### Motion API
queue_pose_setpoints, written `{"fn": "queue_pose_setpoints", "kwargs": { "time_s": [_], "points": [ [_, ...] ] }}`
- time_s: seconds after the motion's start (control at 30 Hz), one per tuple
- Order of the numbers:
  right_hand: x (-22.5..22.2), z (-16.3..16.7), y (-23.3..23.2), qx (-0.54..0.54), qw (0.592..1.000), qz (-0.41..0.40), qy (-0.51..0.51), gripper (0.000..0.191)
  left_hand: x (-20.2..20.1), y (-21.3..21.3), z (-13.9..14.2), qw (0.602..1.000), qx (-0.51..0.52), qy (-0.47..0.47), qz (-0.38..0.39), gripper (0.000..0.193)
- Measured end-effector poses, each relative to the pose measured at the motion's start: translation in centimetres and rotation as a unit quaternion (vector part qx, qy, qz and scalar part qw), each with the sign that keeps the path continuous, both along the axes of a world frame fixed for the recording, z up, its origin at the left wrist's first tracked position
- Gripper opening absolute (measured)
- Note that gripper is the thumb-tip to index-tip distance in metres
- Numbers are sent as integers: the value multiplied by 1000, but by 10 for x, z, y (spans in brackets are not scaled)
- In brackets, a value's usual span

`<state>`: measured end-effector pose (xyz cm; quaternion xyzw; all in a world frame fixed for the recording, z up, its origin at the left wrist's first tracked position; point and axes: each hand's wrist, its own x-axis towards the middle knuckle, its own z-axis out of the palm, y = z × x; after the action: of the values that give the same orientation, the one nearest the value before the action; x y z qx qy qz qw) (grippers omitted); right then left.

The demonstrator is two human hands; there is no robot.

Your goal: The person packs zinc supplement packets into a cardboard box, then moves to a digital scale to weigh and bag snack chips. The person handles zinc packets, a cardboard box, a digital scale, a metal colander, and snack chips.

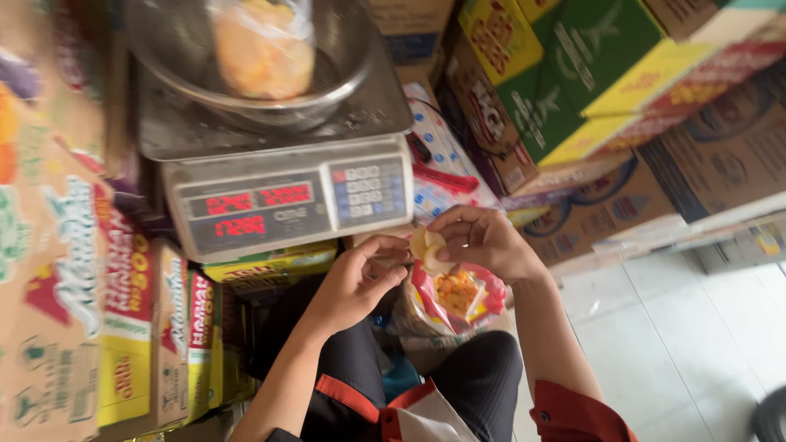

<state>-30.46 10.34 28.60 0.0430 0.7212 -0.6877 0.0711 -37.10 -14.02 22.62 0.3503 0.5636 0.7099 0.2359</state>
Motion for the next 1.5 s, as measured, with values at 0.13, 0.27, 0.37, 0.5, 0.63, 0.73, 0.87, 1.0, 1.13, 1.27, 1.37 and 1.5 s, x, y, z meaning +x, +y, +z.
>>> {"fn": "queue_pose_setpoints", "kwargs": {
  "time_s": [0.13, 0.27, 0.37, 0.5, 0.63, 0.73, 0.87, 1.0, 1.13, 1.27, 1.37, 1.5],
  "points": [
    [-41, 50, -30, 22, 997, -2, 74, 40, -19, -30, 40, 997, -44, 32, 62, 31],
    [-88, 100, -55, -13, 978, -22, 208, 43, -38, -48, 75, 985, -40, 67, 153, 43],
    [-127, 134, -75, 5, 963, -41, 266, 45, -55, -53, 92, 970, -1, 109, 216, 55],
    [-176, 162, -103, 65, 945, -35, 319, 37, -74, -51, 97, 957, 36, 120, 262, 64],
    [-211, 166, -120, 165, 922, 1, 350, 39, -70, -39, 83, 971, 16, 88, 221, 72],
    [-220, 161, -120, 254, 913, 29, 319, 41, -62, -33, 69, 977, 17, 87, 194, 75],
    [-224, 155, -115, 290, 906, 30, 308, 41, -56, -25, 56, 982, -11, 65, 179, 73],
    [-228, 152, -112, 282, 898, 11, 337, 40, -48, -19, 49, 982, -32, 61, 175, 71],
    [-230, 150, -108, 305, 845, 9, 440, 30, -49, -16, 44, 985, -40, 46, 163, 65],
    [-220, 150, -103, 311, 832, -27, 459, 19, -48, -16, 35, 987, -43, 47, 150, 55],
    [-204, 148, -101, 280, 842, -28, 459, 13, -45, -11, 25, 988, -38, 56, 141, 50],
    [-188, 143, -98, 282, 843, -18, 458, 12, -36, -1, 13, 992, -45, 31, 110, 42]
  ]
}}
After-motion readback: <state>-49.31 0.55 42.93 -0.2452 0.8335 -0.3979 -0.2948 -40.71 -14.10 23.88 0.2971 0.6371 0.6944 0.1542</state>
